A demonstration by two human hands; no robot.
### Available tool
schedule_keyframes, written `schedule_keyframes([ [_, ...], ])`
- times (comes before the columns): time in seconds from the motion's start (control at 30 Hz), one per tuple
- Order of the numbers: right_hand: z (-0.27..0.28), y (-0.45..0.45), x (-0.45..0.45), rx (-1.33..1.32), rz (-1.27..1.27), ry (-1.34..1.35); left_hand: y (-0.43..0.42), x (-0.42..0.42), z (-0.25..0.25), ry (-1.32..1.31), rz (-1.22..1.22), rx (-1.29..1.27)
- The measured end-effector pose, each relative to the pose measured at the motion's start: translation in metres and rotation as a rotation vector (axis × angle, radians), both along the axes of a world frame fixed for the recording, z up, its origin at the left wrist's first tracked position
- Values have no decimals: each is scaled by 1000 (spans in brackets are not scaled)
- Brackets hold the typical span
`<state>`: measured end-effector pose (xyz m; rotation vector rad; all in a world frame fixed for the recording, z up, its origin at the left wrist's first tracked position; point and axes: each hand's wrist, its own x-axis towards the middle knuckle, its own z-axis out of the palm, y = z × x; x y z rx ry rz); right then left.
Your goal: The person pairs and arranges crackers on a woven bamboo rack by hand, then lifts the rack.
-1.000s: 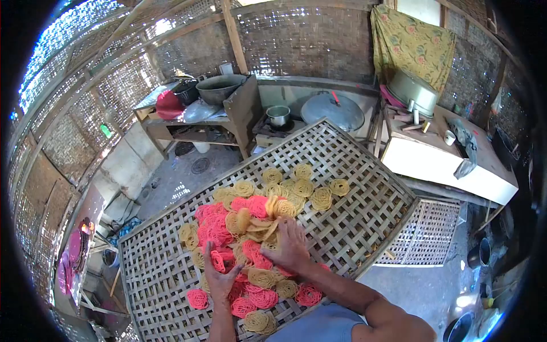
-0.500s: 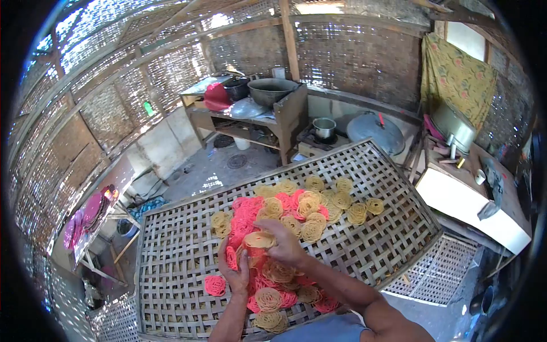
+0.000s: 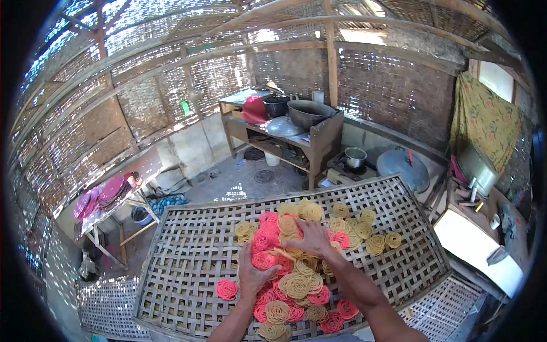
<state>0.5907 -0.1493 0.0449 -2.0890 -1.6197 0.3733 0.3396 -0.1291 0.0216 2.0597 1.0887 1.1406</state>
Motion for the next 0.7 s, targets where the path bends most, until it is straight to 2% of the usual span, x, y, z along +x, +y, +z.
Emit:
schedule_keyframes([
  [0.07, 15, -3, -25, -26, 29, -66, -3, 0, 7, -12, -26, 31],
  [0.17, 12, 2, -38, 9, 127, 3, 6, 1, -14, -109, -148, 103],
  [0.3, 14, 10, -70, 102, 272, 103, 12, -4, -21, -256, -196, -141],
  [0.33, 20, 6, -79, 78, 242, 129, 10, -7, -19, -313, -149, -130],
  [0.43, 30, 8, -86, 241, 212, 231, 12, -15, -7, -244, -8, 53],
  [0.57, 62, -3, -81, 416, 323, 329, 17, -25, 12, -335, 19, 313],
  [0.7, 76, -48, -73, 568, 285, 25, 24, -31, 7, -388, 67, 180],
])
